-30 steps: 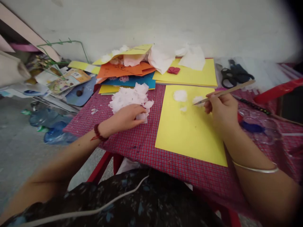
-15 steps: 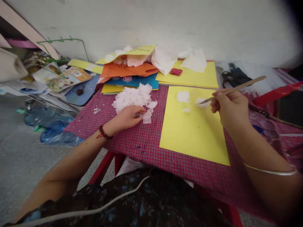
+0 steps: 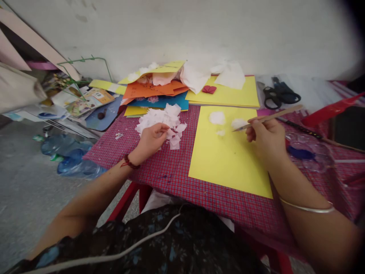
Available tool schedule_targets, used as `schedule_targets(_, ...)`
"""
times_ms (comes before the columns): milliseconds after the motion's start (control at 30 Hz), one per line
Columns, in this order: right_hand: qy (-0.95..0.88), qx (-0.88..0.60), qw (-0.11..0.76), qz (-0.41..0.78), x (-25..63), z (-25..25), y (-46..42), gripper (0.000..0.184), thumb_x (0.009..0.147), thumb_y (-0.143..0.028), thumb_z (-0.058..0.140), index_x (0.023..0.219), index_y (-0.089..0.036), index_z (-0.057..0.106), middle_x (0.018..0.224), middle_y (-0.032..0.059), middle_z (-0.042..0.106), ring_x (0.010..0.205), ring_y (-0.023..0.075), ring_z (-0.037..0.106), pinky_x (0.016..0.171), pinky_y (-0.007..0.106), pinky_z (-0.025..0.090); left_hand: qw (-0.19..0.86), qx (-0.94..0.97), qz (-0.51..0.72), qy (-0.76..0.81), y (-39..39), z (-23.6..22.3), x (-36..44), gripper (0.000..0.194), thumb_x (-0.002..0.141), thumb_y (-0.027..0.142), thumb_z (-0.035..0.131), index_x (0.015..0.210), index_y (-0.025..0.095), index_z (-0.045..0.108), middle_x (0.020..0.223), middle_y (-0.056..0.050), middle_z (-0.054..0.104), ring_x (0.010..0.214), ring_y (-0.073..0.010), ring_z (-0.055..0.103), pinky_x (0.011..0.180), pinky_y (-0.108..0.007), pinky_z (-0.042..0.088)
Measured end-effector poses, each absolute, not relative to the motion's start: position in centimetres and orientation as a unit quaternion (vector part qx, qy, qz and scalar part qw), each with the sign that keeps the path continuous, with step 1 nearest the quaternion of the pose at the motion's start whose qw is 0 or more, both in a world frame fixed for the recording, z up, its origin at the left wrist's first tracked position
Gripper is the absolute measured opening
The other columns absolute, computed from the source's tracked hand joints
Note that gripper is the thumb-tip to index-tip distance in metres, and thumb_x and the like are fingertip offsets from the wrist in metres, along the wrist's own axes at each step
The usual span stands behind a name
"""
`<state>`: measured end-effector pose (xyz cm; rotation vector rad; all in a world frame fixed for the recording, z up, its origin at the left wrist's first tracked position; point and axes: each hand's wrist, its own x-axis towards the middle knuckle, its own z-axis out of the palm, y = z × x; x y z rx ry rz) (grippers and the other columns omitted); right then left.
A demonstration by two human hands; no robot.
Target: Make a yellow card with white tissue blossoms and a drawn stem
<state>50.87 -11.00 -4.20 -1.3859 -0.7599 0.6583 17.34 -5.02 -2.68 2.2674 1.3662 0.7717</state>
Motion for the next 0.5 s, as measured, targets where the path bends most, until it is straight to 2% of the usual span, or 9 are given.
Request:
schedule_targets(100,-0.338,-0.599,0.662,0.297,50.9,-4.4,-10.9,0.012,0.08,-0.008,0.056,0.076,-0.018,0.059,0.051,-0.0033,0.056,0.035,0.008,0.044,0.039,0.024,0.031,0.252,0.774,0.319,0.485,-5.3,-1.1,18.0,0.019,0.084,0.019,0.056,0.097,0.016,0.069,0.096,-0.008,0.075,0.089,-0.016,0.069,0.083,-0.031,0.056)
schedule_targets(233,-0.352,-0.587,0.662,0.306,51.0,-5.1,-10.8,0.004,0.081,-0.017,0.061,0.078,-0.019,0.059,0.052,-0.0046,0.058,0.035,0.007,0.044,0.038,0.022,0.032,0.266,0.784,0.333,0.452,-5.7,0.4,20.1,0.015,0.082,0.024,0.061,0.087,0.017,0.073,0.09,-0.006,0.076,0.083,-0.0163,0.068,0.079,-0.03,0.054)
schedule_targets(367,-0.371,-0.583,0.654,0.308,51.3,-6.0,-10.6,0.017,0.08,-0.034,0.067,0.078,-0.02,0.057,0.052,-0.0059,0.057,0.035,0.0069,0.044,0.036,0.02,0.033,0.289,0.789,0.341,0.421,-4.8,0.3,23.4,0.01,0.078,0.024,0.065,0.079,0.019,0.074,0.079,-0.003,0.075,0.073,-0.0148,0.065,0.068,-0.027,0.051)
schedule_targets(500,-0.389,-0.575,0.65,0.31,51.5,-6.2,-10.5,0.019,0.079,-0.036,0.065,0.079,-0.019,0.057,0.052,-0.0059,0.056,0.036,0.0066,0.045,0.036,0.02,0.034,0.322,0.792,0.32,0.408,-3.0,-1.3,27.7,0.004,0.074,0.018,0.066,0.071,0.017,0.069,0.068,-0.001,0.069,0.061,-0.0112,0.058,0.056,-0.024,0.044)
